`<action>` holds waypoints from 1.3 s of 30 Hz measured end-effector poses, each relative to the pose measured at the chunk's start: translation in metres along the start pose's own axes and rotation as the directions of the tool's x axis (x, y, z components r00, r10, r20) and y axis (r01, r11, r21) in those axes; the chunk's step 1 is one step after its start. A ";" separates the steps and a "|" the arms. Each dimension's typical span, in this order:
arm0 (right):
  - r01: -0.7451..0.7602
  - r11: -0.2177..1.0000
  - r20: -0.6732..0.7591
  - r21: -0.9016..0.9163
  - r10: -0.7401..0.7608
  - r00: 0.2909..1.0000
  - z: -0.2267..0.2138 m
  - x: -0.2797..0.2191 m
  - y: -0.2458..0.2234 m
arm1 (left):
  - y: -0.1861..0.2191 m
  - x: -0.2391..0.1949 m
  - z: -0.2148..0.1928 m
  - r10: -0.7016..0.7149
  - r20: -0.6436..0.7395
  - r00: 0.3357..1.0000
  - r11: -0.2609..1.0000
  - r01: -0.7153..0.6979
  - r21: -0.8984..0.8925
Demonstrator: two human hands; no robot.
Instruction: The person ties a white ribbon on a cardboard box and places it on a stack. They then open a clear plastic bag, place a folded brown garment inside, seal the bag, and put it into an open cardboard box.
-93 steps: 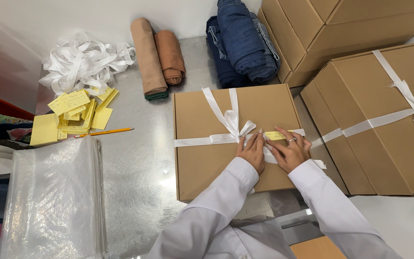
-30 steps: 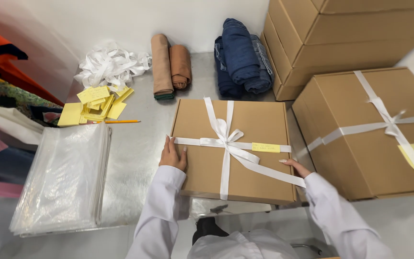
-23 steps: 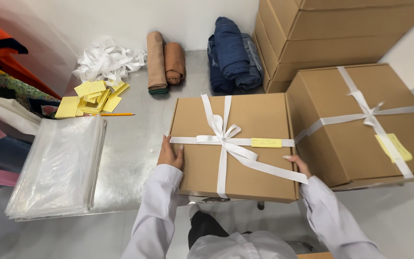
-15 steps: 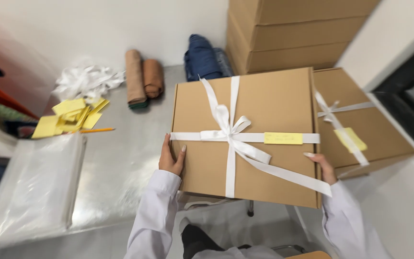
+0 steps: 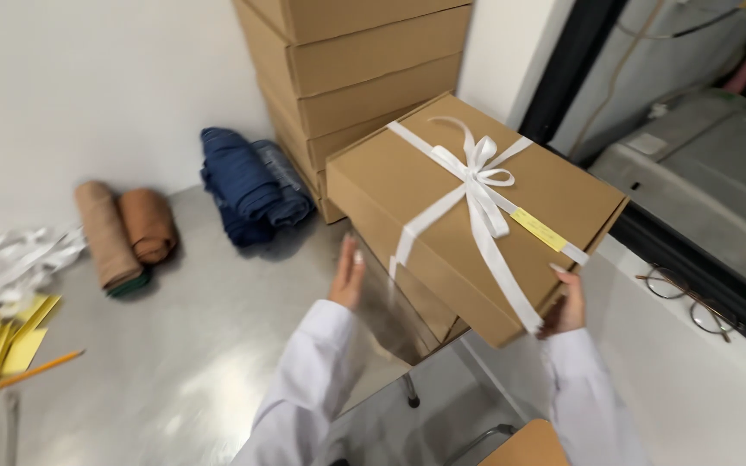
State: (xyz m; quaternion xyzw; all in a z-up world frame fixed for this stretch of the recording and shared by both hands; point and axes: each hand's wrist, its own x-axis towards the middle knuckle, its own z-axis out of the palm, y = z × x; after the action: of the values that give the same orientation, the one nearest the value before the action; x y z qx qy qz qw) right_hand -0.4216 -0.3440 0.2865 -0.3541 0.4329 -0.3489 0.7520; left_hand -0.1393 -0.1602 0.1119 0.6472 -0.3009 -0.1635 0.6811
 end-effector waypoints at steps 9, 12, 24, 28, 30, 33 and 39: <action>0.027 0.981 -0.085 0.191 -0.011 0.996 -0.020 0.087 0.057 | 0.024 0.041 0.097 -0.161 0.101 0.982 0.986 0.165 -0.030; 0.015 0.981 -0.086 0.195 0.002 0.996 -0.004 0.079 0.055 | 0.052 0.041 0.097 -0.219 0.093 0.971 0.974 0.213 0.075; 0.020 0.967 0.024 -0.253 -0.015 1.000 0.031 0.011 -0.002 | -0.019 0.067 0.101 -0.008 0.093 0.996 0.984 -0.009 0.179; 0.115 0.920 0.056 -0.375 -0.101 0.993 0.010 0.012 0.005 | -0.032 0.070 0.104 0.007 0.087 0.996 0.978 -0.025 0.205; 0.294 0.861 0.064 -0.416 -0.295 0.953 -0.015 0.030 0.030 | -0.034 0.067 0.103 0.025 0.062 0.998 0.972 -0.038 0.232; 0.450 0.824 0.116 -0.344 -0.438 0.892 0.004 -0.004 0.038 | -0.032 0.054 0.112 0.035 0.053 0.998 0.984 -0.044 0.173; 0.423 0.852 0.304 -0.308 -0.333 0.893 0.026 -0.022 0.045 | -0.006 -0.001 0.144 0.021 0.057 0.998 0.981 -0.032 0.190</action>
State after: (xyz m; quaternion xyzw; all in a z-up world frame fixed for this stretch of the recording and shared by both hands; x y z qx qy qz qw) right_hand -0.3968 -0.2974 0.2677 -0.6059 0.3176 -0.3587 0.6351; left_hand -0.2284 -0.2727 0.1029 0.7007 -0.3423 -0.1424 0.6096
